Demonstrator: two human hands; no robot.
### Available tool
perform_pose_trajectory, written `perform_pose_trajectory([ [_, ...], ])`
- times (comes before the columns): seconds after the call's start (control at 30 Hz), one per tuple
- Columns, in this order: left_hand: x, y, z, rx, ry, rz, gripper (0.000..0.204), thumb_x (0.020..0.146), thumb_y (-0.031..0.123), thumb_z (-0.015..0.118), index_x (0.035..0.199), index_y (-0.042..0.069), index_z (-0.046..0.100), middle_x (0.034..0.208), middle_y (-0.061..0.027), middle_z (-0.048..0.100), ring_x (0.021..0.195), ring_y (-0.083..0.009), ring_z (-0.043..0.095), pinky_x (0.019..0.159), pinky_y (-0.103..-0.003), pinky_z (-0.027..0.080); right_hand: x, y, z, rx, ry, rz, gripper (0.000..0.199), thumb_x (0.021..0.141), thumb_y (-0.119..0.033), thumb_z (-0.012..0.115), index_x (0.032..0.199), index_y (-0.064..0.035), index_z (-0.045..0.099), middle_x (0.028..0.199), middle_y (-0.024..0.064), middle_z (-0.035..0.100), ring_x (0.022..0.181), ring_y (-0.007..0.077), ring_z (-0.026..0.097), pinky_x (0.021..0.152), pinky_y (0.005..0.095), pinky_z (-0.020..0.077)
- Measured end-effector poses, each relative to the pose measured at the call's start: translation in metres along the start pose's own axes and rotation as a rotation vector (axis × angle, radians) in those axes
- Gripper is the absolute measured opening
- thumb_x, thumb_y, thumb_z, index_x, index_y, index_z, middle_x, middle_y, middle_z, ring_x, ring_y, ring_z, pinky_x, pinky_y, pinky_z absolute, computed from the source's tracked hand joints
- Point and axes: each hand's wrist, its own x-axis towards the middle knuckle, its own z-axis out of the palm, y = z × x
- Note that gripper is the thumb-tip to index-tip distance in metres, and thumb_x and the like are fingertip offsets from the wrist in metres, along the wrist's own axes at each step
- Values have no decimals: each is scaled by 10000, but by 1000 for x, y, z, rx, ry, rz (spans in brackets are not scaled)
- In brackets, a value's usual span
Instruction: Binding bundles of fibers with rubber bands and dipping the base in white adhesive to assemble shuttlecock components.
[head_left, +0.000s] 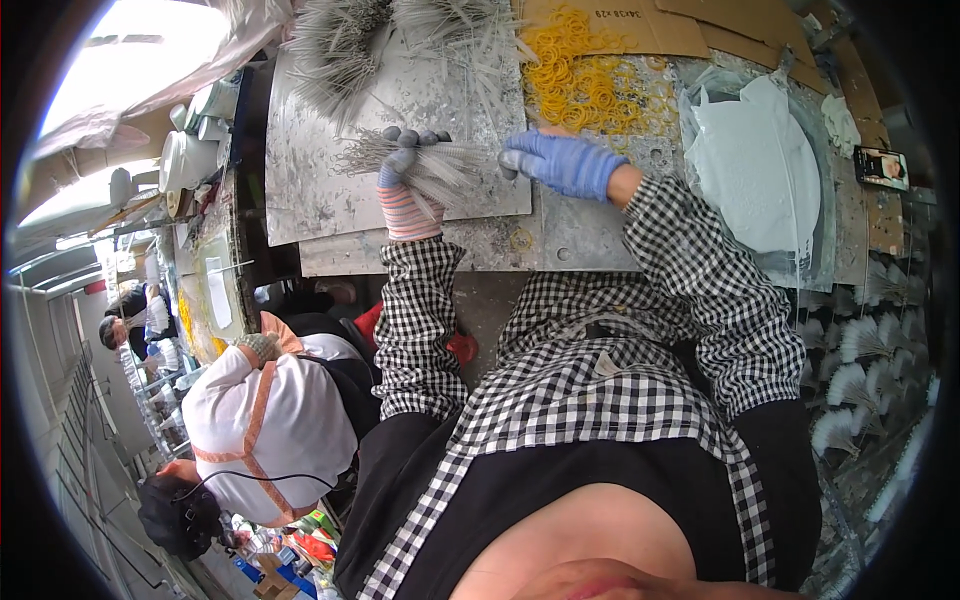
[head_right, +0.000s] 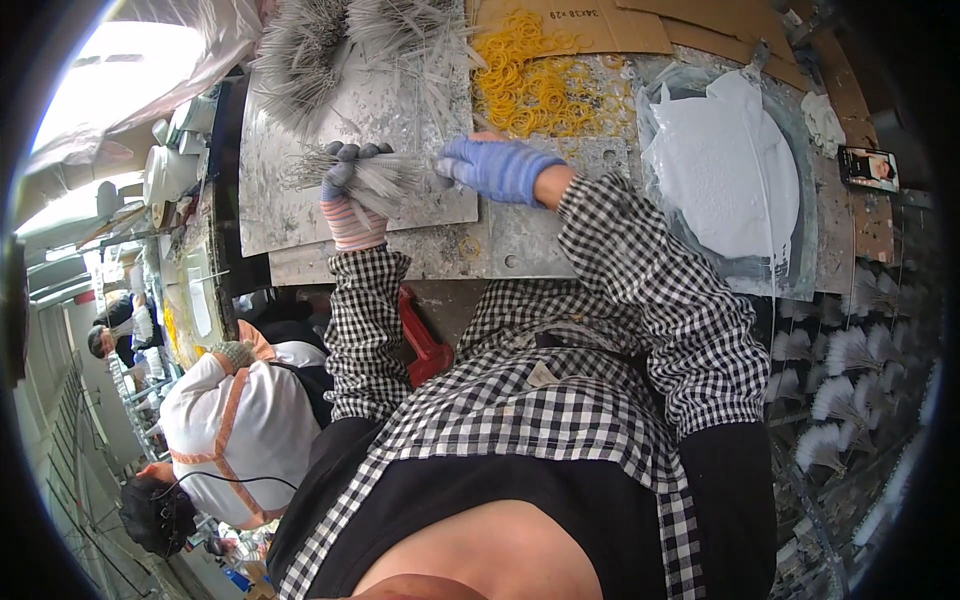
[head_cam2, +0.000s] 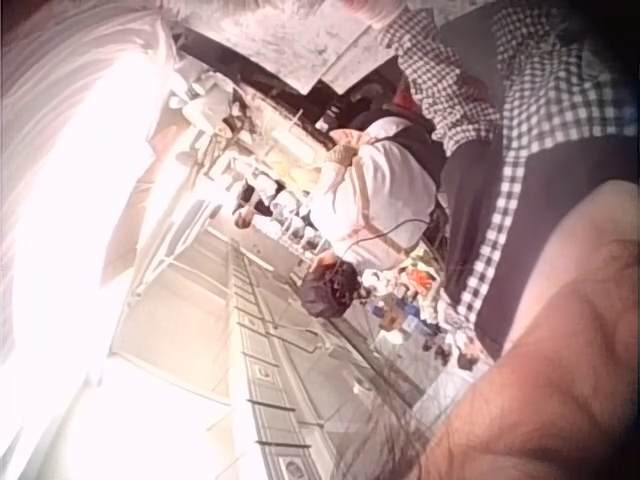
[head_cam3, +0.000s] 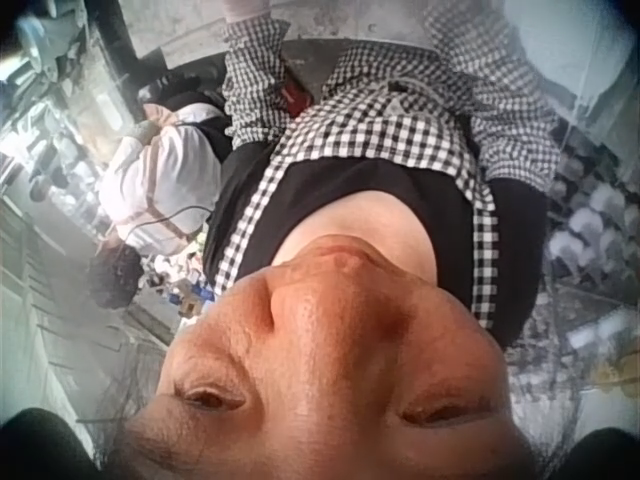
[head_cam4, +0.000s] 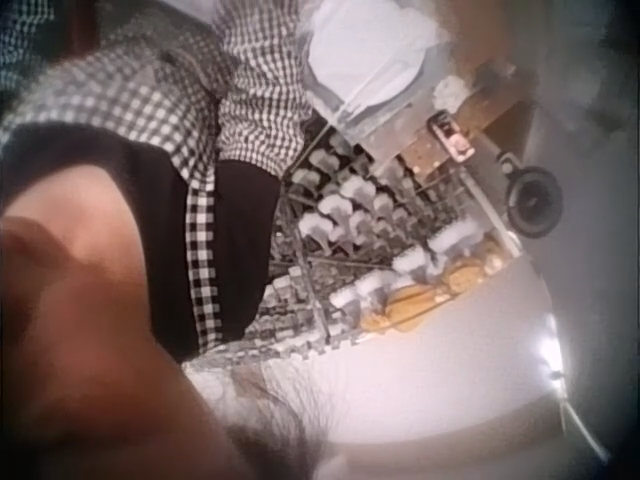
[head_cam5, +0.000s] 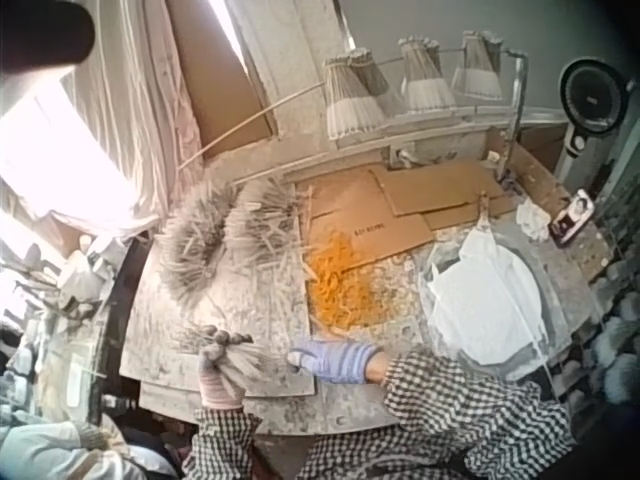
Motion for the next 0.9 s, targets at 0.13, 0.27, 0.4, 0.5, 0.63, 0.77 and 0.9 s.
perform_pose_trajectory([
  [0.13,-6,23,14,123,12,61,340,831,43,687,1147,135,603,954,-7,675,1044,-231,633,1126,-490,406,-40,13,-20,-151,-40,136,433,1030,-373,431,998,-34,699,918,184,698,907,330,666,890,450,516],
  [0.27,-18,32,42,768,-141,-28,315,831,47,698,1136,83,625,949,-82,691,826,-190,705,720,-340,616,-79,26,-39,-395,-25,228,395,999,-315,454,900,-26,705,850,195,700,820,345,684,813,468,538],
  [0.4,-35,-54,110,1736,-692,477,400,707,106,776,1086,51,659,992,-120,706,908,-383,666,816,-451,538,-89,-34,-43,-777,-70,140,225,921,-249,553,897,-59,671,774,165,674,753,356,672,737,453,545],
  [0.5,-50,-83,112,1714,-627,281,411,732,126,783,1107,66,625,982,-120,700,896,-347,664,830,-436,522,-110,-65,-55,-848,-91,207,184,880,-229,587,893,-67,674,773,162,674,744,363,671,697,457,547],
  [0.63,-61,-116,84,1651,-448,76,508,697,230,827,1131,72,618,937,-110,707,866,-338,662,849,-419,504,-130,-73,-62,-831,-79,211,223,875,-211,608,1016,-53,679,810,161,680,762,341,678,711,435,552],
  [0.77,-59,-126,81,1655,-489,288,571,687,326,842,1158,75,637,954,-120,713,949,-332,662,1015,-427,429,-154,-92,-78,-537,418,-242,385,918,-189,610,1252,1,614,1039,189,693,1007,332,682,892,405,550],
  [0.9,-64,-128,91,1611,-619,264,554,691,319,830,1161,85,651,1033,-137,701,1064,-336,645,1089,-426,393,-133,-111,-51,-368,590,-488,422,957,-236,600,1309,-2,606,1250,202,627,1200,322,599,1045,396,489],
])
